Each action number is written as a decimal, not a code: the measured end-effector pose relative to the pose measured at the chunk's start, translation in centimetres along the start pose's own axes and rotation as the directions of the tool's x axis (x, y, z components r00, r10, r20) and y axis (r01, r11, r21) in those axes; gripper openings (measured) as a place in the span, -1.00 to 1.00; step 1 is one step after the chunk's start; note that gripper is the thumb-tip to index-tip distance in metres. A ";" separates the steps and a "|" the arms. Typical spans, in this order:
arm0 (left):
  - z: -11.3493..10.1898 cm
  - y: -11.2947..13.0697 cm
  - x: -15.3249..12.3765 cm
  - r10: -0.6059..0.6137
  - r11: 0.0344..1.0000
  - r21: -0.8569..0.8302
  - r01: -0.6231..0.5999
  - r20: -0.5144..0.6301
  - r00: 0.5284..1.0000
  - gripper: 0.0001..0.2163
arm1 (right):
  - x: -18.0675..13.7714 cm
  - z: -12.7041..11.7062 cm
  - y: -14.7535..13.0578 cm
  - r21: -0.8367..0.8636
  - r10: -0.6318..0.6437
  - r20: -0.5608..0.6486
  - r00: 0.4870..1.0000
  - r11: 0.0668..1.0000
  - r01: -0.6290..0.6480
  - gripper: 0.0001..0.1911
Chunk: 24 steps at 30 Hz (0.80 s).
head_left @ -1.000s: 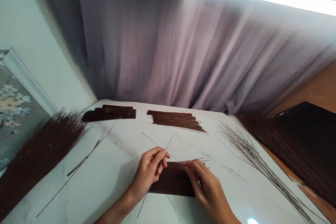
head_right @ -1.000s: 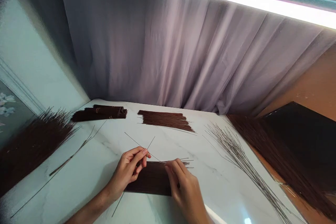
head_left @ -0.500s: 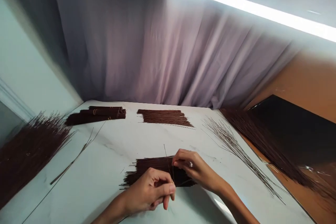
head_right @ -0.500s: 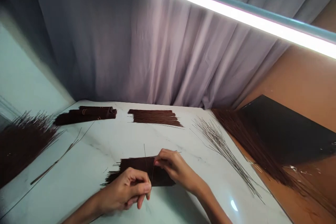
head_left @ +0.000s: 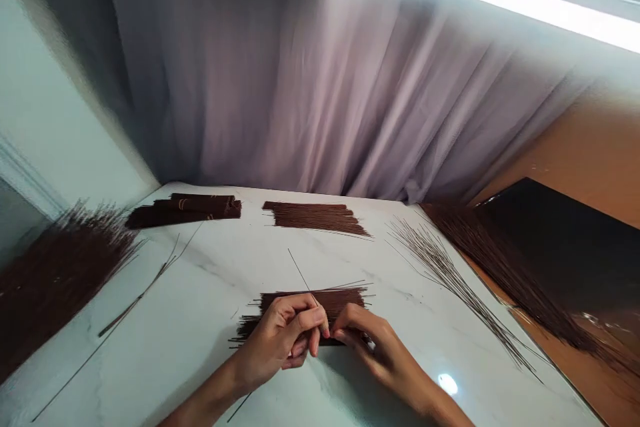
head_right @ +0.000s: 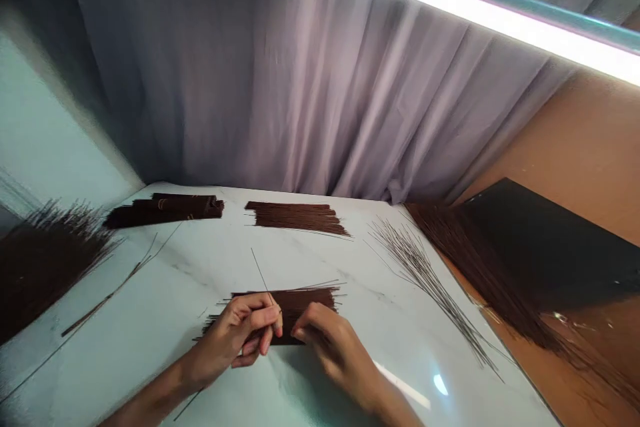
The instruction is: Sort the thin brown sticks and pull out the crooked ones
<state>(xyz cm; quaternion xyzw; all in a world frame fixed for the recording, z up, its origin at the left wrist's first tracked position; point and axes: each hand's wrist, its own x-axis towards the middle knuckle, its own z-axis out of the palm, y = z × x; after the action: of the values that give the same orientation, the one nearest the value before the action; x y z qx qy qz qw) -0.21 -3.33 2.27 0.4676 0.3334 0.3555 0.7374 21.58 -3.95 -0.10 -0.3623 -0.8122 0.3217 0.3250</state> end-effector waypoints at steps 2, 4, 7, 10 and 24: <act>0.6 -0.3 -0.4 -0.075 0.997 -0.007 0.076 0.097 0.992 -0.74 | 1.6 -2.0 0.0 0.017 -0.024 0.127 0.992 1.000 0.022 -0.79; 1.0 -0.8 -0.6 -0.159 0.987 0.019 0.158 0.191 0.969 -0.74 | 3.0 -4.1 -0.6 -0.048 -0.050 0.180 0.982 0.997 0.059 -0.79; 1.0 -1.4 -0.3 -0.167 0.983 0.106 0.150 0.169 0.971 -0.71 | 3.9 -5.9 -2.3 -0.259 -0.160 0.105 0.982 0.948 0.182 -0.80; 0.3 -0.8 0.2 -0.039 0.989 0.145 0.037 0.010 0.999 -0.69 | 2.4 -5.1 -4.0 -0.394 -0.338 -0.108 0.935 0.878 0.272 -0.76; 1.1 0.2 -0.8 -0.127 0.991 -0.012 0.130 0.161 0.979 -0.74 | 3.3 -3.7 -0.9 -0.076 -0.084 0.034 0.996 0.993 0.086 -0.75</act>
<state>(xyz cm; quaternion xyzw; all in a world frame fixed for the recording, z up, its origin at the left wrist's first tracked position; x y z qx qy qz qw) 0.23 -4.41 2.96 0.4640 0.2986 0.2722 0.7883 22.32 -0.77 3.67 -0.3347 -0.8435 0.2814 0.3118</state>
